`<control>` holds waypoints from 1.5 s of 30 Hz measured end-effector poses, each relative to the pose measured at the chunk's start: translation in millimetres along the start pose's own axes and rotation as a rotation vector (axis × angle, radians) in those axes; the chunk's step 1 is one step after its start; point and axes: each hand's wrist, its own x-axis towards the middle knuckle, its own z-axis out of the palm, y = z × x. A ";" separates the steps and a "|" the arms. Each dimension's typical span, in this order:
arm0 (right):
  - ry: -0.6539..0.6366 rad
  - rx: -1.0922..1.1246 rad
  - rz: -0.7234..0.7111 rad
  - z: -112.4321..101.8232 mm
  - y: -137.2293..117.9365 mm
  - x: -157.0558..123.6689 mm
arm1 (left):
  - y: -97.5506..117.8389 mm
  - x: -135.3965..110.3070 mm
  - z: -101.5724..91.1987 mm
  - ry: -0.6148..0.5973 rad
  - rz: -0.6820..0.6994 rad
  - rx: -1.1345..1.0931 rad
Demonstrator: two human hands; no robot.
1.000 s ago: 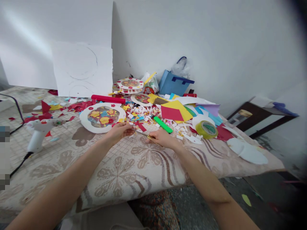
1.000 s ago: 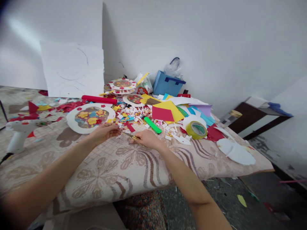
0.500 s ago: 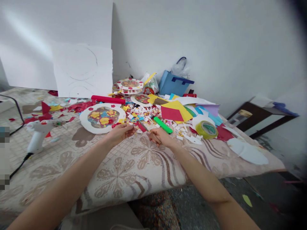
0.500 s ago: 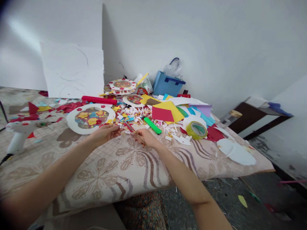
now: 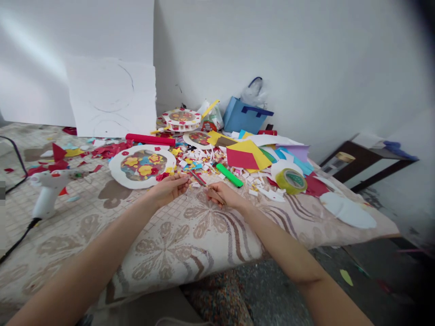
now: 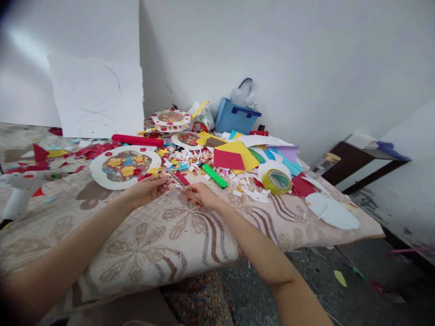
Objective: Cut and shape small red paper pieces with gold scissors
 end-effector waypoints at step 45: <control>-0.157 -0.255 -0.135 -15.4 2.6 -8.0 | 2.2 1.5 -4.1 -0.007 0.141 -0.019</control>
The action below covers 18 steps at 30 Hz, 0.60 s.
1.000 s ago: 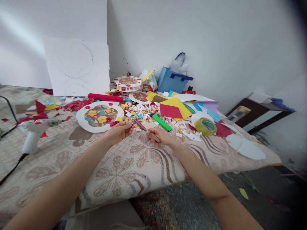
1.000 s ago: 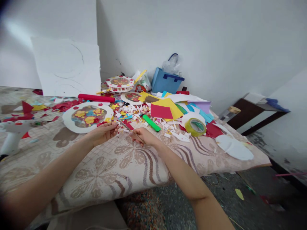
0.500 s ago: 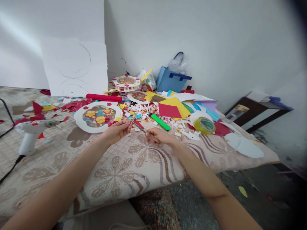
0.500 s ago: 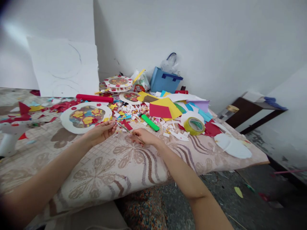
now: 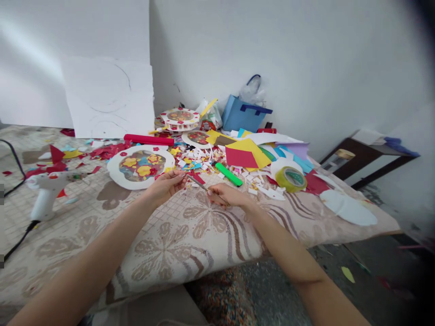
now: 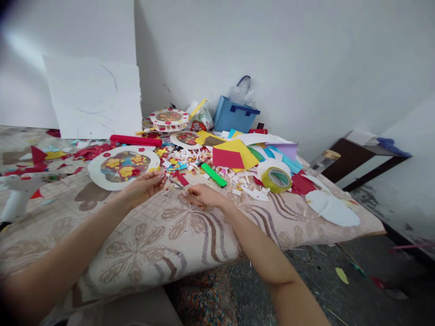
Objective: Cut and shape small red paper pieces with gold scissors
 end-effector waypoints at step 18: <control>0.036 -0.200 -0.010 -7.6 4.8 1.5 | -6.1 2.9 -3.5 -0.033 0.101 0.215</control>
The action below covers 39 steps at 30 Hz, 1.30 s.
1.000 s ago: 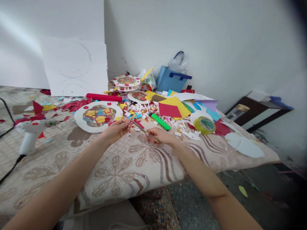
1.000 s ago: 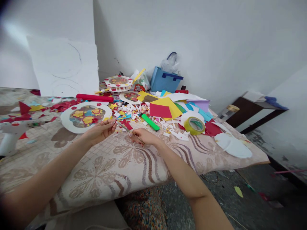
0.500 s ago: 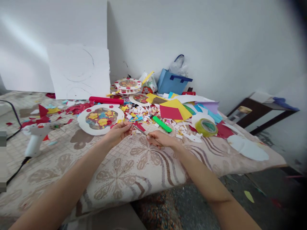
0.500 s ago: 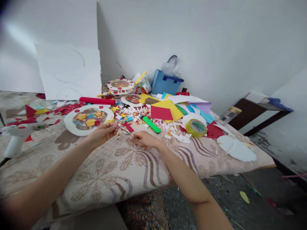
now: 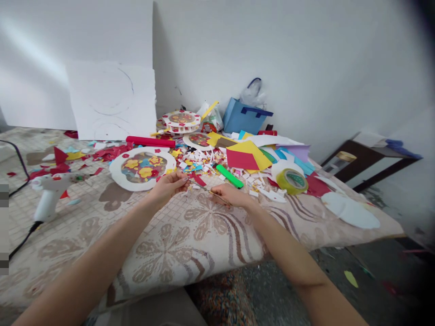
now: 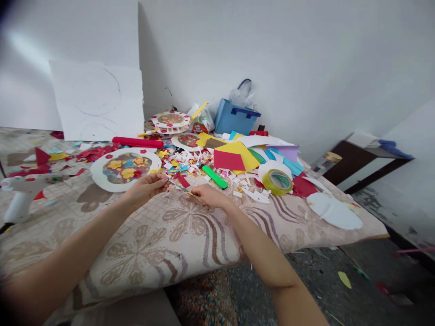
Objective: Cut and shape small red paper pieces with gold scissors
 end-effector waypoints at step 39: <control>0.232 -0.357 -0.020 10.4 -1.9 9.4 | -2.6 -0.7 3.2 0.092 0.084 0.029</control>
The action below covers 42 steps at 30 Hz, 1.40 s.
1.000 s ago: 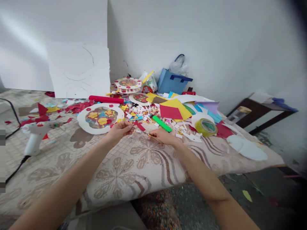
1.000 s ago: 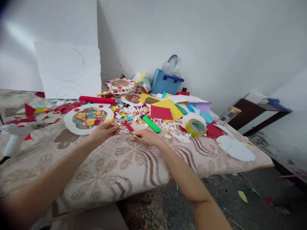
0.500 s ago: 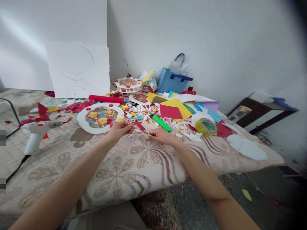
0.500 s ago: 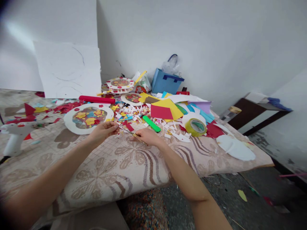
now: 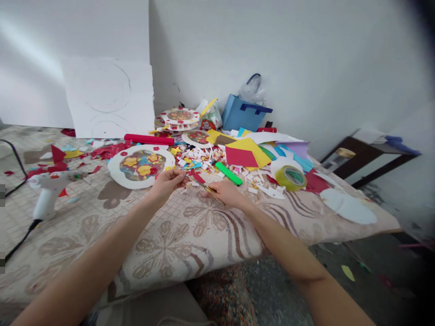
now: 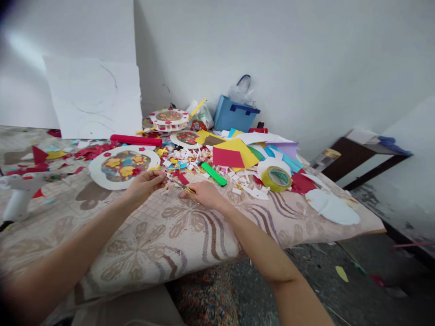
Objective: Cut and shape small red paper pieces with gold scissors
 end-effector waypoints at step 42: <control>-0.173 0.542 0.052 4.1 7.3 -6.3 | 2.2 1.3 0.2 -0.053 -0.077 -0.056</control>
